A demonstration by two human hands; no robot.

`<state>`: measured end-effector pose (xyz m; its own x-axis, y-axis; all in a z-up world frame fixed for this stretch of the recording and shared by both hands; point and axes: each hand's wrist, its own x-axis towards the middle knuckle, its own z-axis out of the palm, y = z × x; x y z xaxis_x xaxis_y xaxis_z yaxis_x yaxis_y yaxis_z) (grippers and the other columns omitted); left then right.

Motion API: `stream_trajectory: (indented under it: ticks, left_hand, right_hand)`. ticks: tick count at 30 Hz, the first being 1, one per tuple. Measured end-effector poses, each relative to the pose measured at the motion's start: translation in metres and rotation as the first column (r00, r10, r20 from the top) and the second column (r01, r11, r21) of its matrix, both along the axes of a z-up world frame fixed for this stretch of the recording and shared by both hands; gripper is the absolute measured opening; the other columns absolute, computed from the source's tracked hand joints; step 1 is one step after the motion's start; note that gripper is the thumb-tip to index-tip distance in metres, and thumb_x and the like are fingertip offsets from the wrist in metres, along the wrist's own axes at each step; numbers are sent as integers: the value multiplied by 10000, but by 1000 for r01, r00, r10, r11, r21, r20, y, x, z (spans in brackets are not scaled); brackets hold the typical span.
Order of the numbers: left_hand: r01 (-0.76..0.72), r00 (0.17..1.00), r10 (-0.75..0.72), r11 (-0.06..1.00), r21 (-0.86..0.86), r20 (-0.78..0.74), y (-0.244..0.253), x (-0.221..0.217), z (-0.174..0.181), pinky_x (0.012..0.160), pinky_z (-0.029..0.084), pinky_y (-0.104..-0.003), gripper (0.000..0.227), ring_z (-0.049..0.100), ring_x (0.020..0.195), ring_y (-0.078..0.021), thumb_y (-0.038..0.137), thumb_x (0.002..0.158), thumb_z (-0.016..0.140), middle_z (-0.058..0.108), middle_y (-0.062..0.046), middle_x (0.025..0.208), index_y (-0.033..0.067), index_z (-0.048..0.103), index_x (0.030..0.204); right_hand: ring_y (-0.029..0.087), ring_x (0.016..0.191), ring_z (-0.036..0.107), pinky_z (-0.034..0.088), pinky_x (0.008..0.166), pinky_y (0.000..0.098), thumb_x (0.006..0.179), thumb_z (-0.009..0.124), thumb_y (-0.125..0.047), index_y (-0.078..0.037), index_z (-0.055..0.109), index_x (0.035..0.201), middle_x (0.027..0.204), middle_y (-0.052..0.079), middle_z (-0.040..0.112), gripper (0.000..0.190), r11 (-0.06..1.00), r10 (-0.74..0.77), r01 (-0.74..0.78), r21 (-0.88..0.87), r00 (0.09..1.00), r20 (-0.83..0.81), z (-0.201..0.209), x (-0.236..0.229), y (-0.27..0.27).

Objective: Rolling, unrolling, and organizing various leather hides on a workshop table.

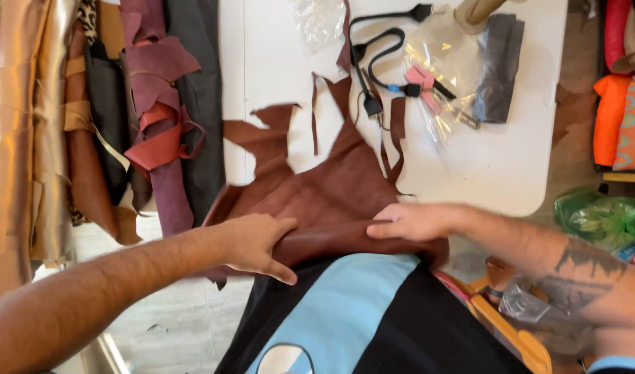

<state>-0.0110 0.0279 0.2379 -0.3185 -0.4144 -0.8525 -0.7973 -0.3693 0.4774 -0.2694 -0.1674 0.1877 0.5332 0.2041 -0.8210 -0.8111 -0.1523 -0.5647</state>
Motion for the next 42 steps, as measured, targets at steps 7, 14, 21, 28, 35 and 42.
stream_trajectory:
  ticks: [7, 14, 21, 28, 35, 42]
  left_hand:
    - [-410, 809, 580, 673, 616, -96, 6, 18, 20, 955, 570, -370, 715, 680, 1140, -265, 477, 671, 871, 735, -96, 1226, 174, 729, 1302]
    - [-247, 964, 256, 963, 111, -71, 10, 4, 7, 1112, 481, -468, 776, 635, 1259, -319, 793, 871, 456, 727, -118, 1239, 167, 694, 1262]
    - [-216, 973, 225, 967, 136, -48, 3, 8, -12, 1195, 403, -464, 815, 554, 1365, -323, 767, 947, 292, 681, -129, 1358, 160, 717, 1283]
    - [-176, 984, 179, 976, 129, -14, -7, 13, -16, 1203, 389, -462, 850, 519, 1400, -341, 765, 957, 212, 639, -121, 1428, 180, 657, 1385]
    - [-349, 935, 323, 907, 236, 143, 0, 18, -18, 1157, 425, -435, 859, 571, 1366, -286, 811, 889, 365, 667, -125, 1390, 175, 656, 1387]
    - [-498, 853, 506, 713, 494, 128, 3, 30, -14, 1077, 508, -417, 977, 575, 1366, -297, 861, 889, 338, 580, -158, 1481, 155, 514, 1541]
  right_hand:
    - [308, 862, 728, 577, 818, 433, 948, 422, -752, -201, 691, 1078, 810, 126, 729, 628, 866, 342, -270, -422, 934, 104, 42, 10, 9]
    - [337, 909, 696, 547, 844, 461, 970, 349, -722, -134, 749, 1013, 850, 170, 747, 712, 958, 233, -212, -191, 968, 97, 24, 13, 7]
    - [389, 903, 686, 542, 880, 467, 987, 281, -742, -48, 755, 918, 862, 219, 750, 843, 977, 166, -159, -143, 985, 39, -29, 0, -4]
    - [346, 1037, 671, 497, 947, 430, 982, 327, -707, -52, 735, 1023, 997, 236, 741, 772, 987, -45, 26, -158, 992, -117, 4, 6, 5]
    - [338, 863, 705, 542, 832, 449, 983, 304, -739, -118, 736, 932, 806, 160, 721, 758, 929, 138, -114, -353, 989, 45, 1, -3, 4]
    - [413, 1173, 658, 487, 1043, 501, 984, 268, -741, -144, 743, 1261, 1192, 221, 741, 812, 969, 55, -51, -242, 998, 10, -41, -27, -9]
